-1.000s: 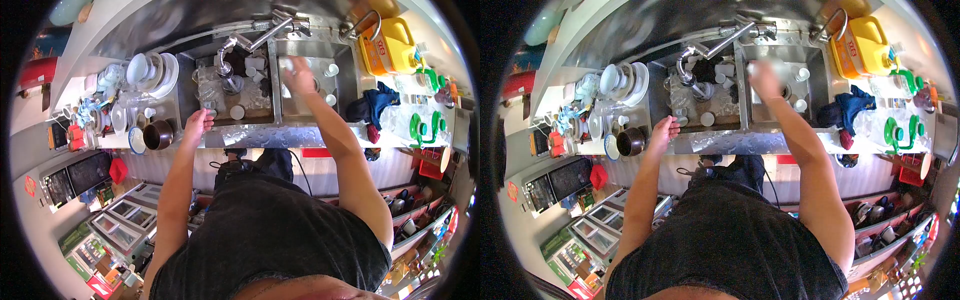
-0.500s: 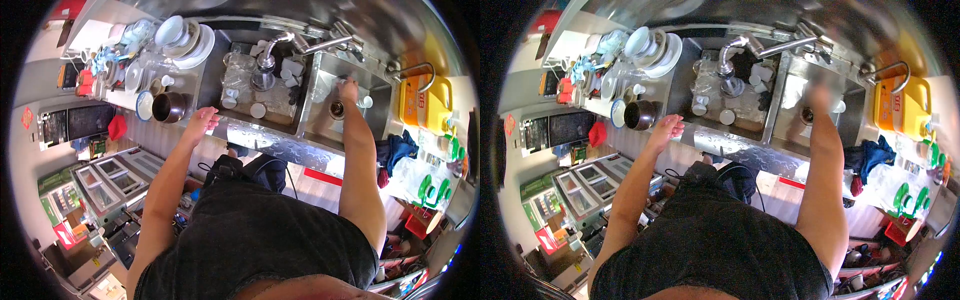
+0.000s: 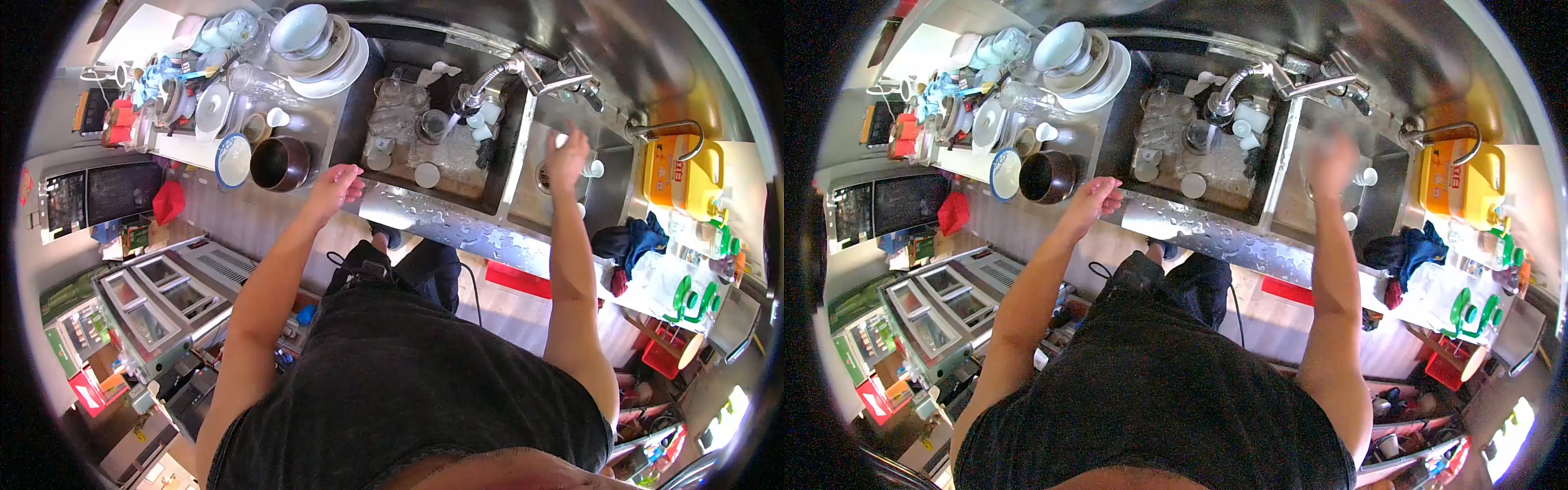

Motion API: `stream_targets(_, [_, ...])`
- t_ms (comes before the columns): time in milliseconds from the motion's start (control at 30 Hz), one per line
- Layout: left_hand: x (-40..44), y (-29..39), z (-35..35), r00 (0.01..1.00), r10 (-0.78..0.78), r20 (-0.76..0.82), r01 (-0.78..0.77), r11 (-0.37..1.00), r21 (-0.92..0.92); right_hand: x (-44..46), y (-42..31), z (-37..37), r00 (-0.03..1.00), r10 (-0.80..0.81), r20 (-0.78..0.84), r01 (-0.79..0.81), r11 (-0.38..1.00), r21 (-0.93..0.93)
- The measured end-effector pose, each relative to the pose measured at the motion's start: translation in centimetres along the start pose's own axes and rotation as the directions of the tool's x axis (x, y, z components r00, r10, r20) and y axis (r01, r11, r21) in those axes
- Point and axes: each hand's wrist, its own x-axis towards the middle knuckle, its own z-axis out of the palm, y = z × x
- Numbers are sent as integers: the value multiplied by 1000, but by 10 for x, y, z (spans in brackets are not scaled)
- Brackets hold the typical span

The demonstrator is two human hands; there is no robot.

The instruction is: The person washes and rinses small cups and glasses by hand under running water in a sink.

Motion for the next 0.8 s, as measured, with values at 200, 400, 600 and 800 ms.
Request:
stream_targets(200, [8,-2,-11,996,57,74,-50,994,-94,-2,-95,79,806,-86,586,129,991,-32])
stream_targets(400, [-12,9,-34,997,73,39,-67,988,-142,-14,-35,269,350,125,928,338,907,-250])
stream_targets(600, [-14,-5,-57,994,92,60,-81,983,-164,0,-89,201,631,379,677,-328,921,-211])
stream_targets(800, [6,-10,-43,985,125,119,-98,972,-214,-19,-52,211,768,96,633,-249,956,157])
